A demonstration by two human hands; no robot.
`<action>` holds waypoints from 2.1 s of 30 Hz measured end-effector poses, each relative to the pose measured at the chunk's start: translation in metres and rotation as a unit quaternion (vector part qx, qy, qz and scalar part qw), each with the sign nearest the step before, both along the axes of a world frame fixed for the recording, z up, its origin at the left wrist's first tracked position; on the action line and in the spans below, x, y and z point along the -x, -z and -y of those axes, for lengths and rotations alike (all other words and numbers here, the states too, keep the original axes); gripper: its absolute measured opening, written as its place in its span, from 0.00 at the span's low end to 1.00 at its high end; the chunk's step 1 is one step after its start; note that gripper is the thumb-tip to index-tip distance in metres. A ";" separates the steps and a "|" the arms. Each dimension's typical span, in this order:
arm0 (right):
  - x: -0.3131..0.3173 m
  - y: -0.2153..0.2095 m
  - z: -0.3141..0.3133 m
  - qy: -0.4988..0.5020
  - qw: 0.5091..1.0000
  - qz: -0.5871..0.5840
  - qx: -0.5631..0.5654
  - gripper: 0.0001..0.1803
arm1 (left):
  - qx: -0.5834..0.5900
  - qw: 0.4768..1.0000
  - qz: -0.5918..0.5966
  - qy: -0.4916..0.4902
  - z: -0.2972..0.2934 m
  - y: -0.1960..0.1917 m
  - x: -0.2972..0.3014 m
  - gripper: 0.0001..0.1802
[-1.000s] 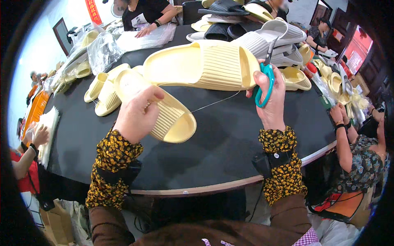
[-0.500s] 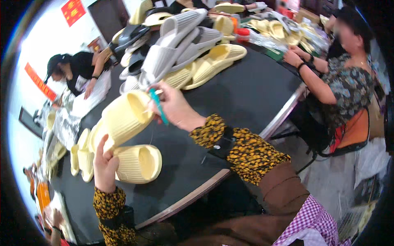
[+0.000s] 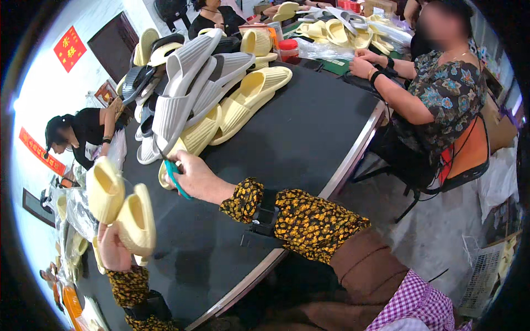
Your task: Using scissors to trim excess plastic or thread from molded foam sandals.
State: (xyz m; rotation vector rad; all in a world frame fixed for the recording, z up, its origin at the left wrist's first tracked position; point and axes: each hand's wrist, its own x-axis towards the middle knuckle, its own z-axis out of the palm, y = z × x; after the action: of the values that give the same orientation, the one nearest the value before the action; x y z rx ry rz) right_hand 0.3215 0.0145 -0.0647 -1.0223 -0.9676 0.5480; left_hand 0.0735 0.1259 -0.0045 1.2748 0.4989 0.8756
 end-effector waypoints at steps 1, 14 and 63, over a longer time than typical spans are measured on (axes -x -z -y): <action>-0.001 0.004 -0.001 0.025 0.998 0.042 0.031 0.20 | 0.015 1.000 -0.001 0.003 -0.006 -0.006 0.002 0.26; 0.016 0.050 -0.040 -0.357 0.894 -0.066 -0.262 0.09 | 0.025 0.977 0.039 0.208 0.107 -0.072 -0.143 0.27; 0.035 0.008 0.009 -0.174 0.936 0.193 0.236 0.21 | -0.147 0.774 -0.371 -0.492 -0.164 0.105 0.243 0.18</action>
State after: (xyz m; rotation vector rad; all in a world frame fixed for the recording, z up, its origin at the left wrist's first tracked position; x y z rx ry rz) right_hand 0.2861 0.0057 -0.0731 -1.4324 -1.4227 0.9260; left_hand -0.1690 0.2904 -0.1098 1.6364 1.8438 1.3111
